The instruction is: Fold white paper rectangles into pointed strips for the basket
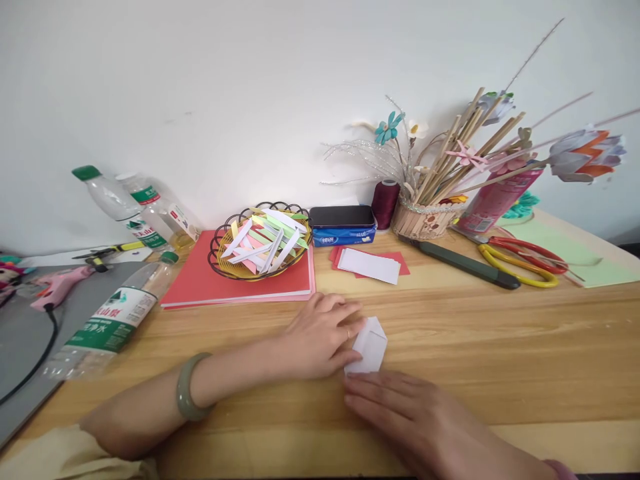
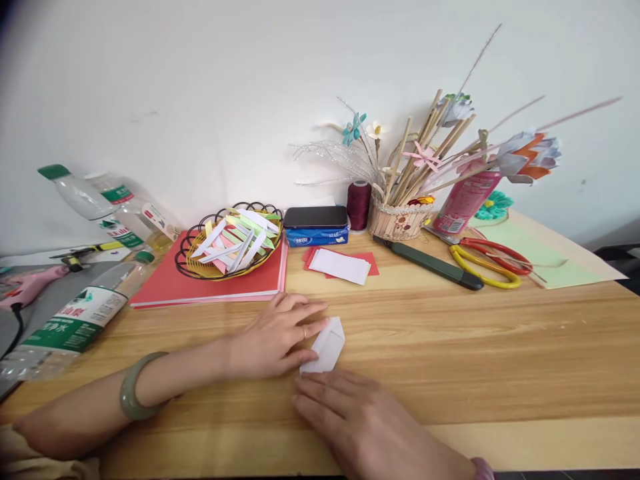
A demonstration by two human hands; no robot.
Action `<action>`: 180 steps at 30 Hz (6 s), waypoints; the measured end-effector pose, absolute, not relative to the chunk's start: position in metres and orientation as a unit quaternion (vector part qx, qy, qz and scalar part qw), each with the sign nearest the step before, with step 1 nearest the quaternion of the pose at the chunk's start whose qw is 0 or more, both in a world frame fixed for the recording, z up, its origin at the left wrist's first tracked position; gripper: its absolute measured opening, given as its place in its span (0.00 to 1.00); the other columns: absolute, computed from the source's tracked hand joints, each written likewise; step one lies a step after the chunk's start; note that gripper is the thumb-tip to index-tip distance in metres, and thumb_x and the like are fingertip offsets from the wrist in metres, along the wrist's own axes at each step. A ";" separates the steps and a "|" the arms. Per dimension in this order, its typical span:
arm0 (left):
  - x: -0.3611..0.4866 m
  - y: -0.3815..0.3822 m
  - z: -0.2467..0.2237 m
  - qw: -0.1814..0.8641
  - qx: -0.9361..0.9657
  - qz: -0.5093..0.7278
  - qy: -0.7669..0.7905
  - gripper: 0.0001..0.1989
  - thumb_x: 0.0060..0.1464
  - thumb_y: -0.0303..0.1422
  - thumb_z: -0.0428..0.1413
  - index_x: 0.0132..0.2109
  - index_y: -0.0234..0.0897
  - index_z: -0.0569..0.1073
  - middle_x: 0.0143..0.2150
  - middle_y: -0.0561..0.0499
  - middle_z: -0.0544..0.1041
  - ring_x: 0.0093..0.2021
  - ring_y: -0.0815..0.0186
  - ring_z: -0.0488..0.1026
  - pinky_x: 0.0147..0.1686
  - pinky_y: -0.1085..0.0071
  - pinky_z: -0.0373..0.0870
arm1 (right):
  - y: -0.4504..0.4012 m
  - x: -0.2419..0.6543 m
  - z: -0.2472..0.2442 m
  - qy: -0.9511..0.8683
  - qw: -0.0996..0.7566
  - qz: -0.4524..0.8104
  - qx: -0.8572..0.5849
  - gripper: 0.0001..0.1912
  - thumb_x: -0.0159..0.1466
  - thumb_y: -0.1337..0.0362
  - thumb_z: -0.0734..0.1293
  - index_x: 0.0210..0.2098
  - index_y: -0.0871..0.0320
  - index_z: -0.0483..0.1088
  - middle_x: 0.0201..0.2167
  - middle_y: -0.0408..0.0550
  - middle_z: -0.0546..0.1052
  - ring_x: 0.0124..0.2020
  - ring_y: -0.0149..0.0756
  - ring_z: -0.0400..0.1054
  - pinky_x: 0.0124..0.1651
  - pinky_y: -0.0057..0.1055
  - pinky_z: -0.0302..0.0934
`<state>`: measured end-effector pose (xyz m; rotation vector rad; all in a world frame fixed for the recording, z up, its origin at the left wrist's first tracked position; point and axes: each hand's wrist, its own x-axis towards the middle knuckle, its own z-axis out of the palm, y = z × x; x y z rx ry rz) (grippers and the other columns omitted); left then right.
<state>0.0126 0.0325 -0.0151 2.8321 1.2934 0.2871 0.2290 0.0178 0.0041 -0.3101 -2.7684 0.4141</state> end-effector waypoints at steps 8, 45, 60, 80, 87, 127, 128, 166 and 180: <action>0.011 0.036 -0.016 0.051 0.892 0.185 0.409 0.15 0.54 0.41 0.58 0.47 0.41 0.74 0.44 0.51 0.75 0.45 0.59 0.61 0.46 0.61 0.59 | 0.063 0.248 -0.012 -0.958 0.187 0.052 -0.209 0.15 0.65 0.71 0.56 0.49 0.61 0.67 0.45 0.54 0.74 0.47 0.39 0.68 0.48 0.38 0.65; 0.015 0.015 -0.023 0.085 0.805 0.251 0.531 0.04 0.54 0.28 0.56 0.31 0.38 0.72 0.31 0.56 0.75 0.38 0.65 0.67 0.41 0.65 0.61 | 0.065 0.242 -0.017 -0.907 0.197 0.167 -0.333 0.10 0.66 0.63 0.58 0.31 0.56 0.69 0.30 0.47 0.71 0.32 0.36 0.67 0.34 0.34 0.63; 0.009 0.017 -0.021 0.096 0.831 0.237 0.494 0.04 0.56 0.30 0.55 0.33 0.38 0.72 0.35 0.55 0.76 0.42 0.64 0.66 0.45 0.63 0.55 | 0.061 0.236 -0.015 -0.927 0.213 0.119 -0.285 0.10 0.66 0.67 0.57 0.31 0.57 0.68 0.31 0.48 0.70 0.32 0.36 0.64 0.35 0.34 0.61; 0.016 0.019 -0.022 0.160 0.767 0.274 0.558 0.04 0.53 0.27 0.57 0.31 0.37 0.73 0.38 0.51 0.69 0.45 0.61 0.60 0.46 0.61 0.59 | 0.066 0.227 -0.013 -0.896 0.146 0.170 -0.383 0.11 0.64 0.65 0.58 0.25 0.56 0.63 0.26 0.45 0.68 0.29 0.36 0.64 0.33 0.33 0.57; 0.015 0.026 -0.026 0.130 0.789 0.260 0.542 0.00 0.53 0.27 0.56 0.34 0.36 0.71 0.38 0.50 0.71 0.42 0.61 0.63 0.43 0.62 0.63 | 0.065 0.225 -0.021 -0.910 0.148 0.072 -0.380 0.10 0.64 0.64 0.58 0.27 0.57 0.63 0.26 0.46 0.68 0.29 0.38 0.63 0.32 0.33 0.56; 0.007 0.022 -0.029 0.084 0.867 0.272 0.410 0.13 0.63 0.27 0.44 0.42 0.34 0.74 0.37 0.49 0.74 0.36 0.68 0.70 0.36 0.74 0.69 | 0.029 0.220 -0.029 -0.935 0.180 -0.077 -0.296 0.18 0.64 0.72 0.53 0.49 0.68 0.68 0.53 0.64 0.69 0.54 0.53 0.61 0.47 0.49 0.63; 0.006 0.023 -0.028 0.094 0.862 0.271 0.418 0.13 0.63 0.27 0.45 0.42 0.35 0.74 0.38 0.48 0.73 0.37 0.68 0.70 0.37 0.74 0.69 | 0.031 0.222 -0.026 -0.933 0.180 -0.070 -0.302 0.18 0.64 0.72 0.53 0.48 0.66 0.69 0.51 0.63 0.70 0.52 0.53 0.62 0.45 0.49 0.64; -0.011 0.030 -0.025 0.053 0.891 0.282 0.351 0.12 0.61 0.28 0.48 0.36 0.33 0.76 0.28 0.48 0.74 0.30 0.68 0.67 0.29 0.73 0.64 | 0.059 0.236 -0.017 -0.962 0.176 0.054 -0.202 0.12 0.68 0.68 0.55 0.43 0.60 0.68 0.30 0.47 0.69 0.31 0.34 0.63 0.32 0.31 0.60; -0.002 0.021 -0.033 -0.125 0.895 0.272 0.331 0.13 0.60 0.26 0.50 0.26 0.34 0.67 0.22 0.55 0.67 0.25 0.71 0.63 0.21 0.73 0.58 | 0.063 0.232 -0.009 -0.979 0.162 -0.015 -0.122 0.15 0.68 0.72 0.51 0.44 0.65 0.66 0.27 0.49 0.69 0.28 0.35 0.60 0.30 0.32 0.59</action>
